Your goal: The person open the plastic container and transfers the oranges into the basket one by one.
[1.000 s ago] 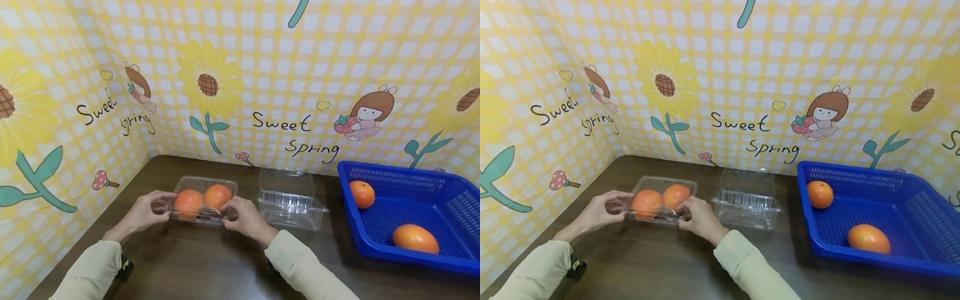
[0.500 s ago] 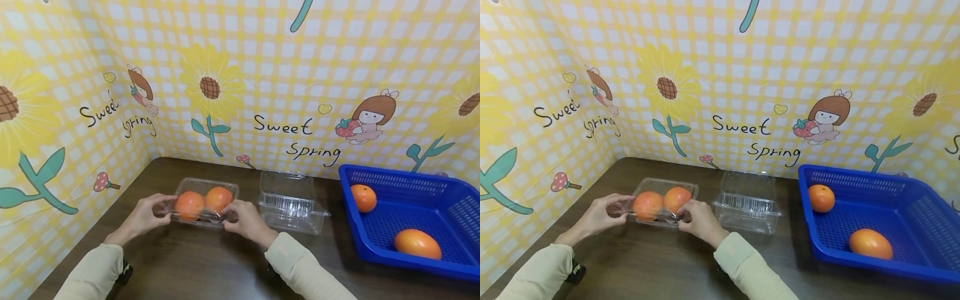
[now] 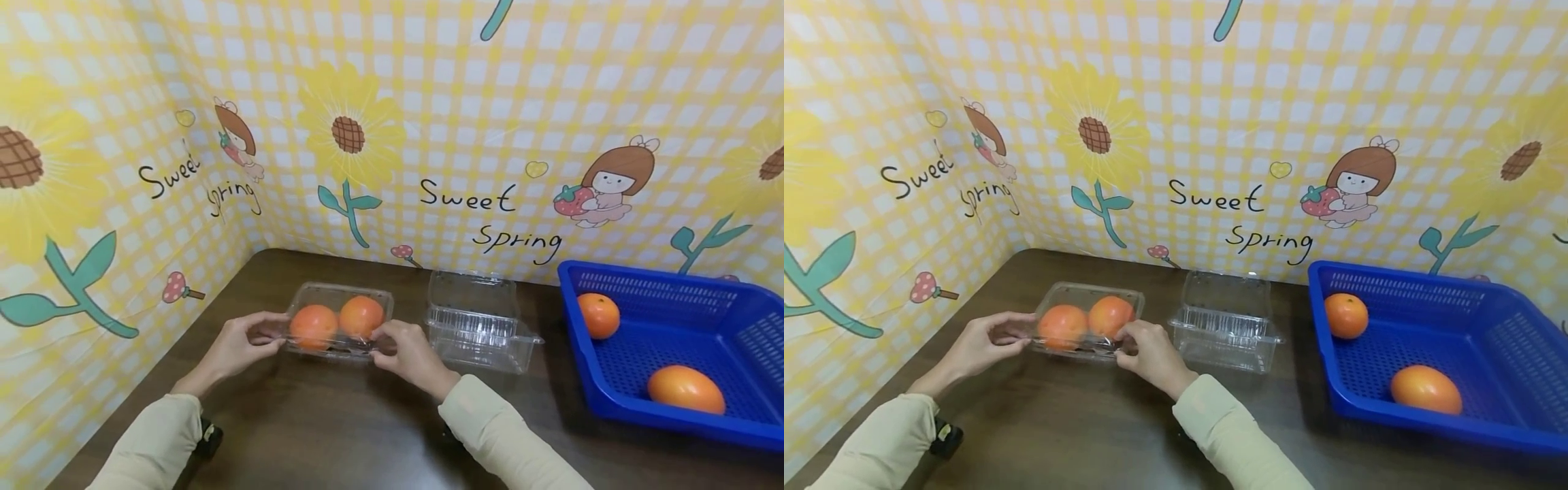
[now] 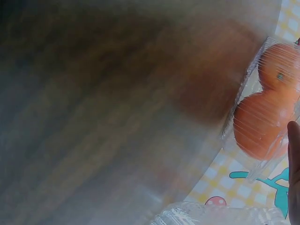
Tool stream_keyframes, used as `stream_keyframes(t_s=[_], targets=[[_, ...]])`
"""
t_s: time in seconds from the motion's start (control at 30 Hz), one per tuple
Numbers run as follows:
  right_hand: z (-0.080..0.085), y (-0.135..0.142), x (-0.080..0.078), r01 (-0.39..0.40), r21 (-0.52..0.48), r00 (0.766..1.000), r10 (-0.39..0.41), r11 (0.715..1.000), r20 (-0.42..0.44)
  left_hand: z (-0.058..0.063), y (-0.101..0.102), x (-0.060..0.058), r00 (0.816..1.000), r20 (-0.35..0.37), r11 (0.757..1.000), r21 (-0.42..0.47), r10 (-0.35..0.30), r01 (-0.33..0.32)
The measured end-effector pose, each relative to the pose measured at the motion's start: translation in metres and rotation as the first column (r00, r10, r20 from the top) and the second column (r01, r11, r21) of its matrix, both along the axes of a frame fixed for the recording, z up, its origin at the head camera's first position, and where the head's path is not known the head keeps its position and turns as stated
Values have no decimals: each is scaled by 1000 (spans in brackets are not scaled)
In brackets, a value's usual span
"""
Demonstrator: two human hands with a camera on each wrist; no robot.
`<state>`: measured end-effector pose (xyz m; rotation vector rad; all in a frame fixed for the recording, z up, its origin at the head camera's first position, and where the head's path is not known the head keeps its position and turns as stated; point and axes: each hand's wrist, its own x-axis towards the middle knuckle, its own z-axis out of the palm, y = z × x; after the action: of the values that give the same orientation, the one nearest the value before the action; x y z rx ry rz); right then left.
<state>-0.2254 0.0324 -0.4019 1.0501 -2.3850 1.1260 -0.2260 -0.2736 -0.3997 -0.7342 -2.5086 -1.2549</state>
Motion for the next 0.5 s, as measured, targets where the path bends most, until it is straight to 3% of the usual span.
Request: stream_keyframes(t_s=[0.17, 0.33, 0.5], targets=[[-2, 2, -1, -7, -16, 999, 7, 1000, 31, 2, 2, 0, 1000, 28, 1000, 24, -3, 2], [-1, 2, -1, -8, -5, 1000, 8, 1000, 5, 2, 1, 3, 999, 42, 998, 67, -22, 20], [0, 2, -1, -11, 19, 1000, 11, 1000, 4, -1, -2, 3, 999, 24, 998, 59, -34, 33]])
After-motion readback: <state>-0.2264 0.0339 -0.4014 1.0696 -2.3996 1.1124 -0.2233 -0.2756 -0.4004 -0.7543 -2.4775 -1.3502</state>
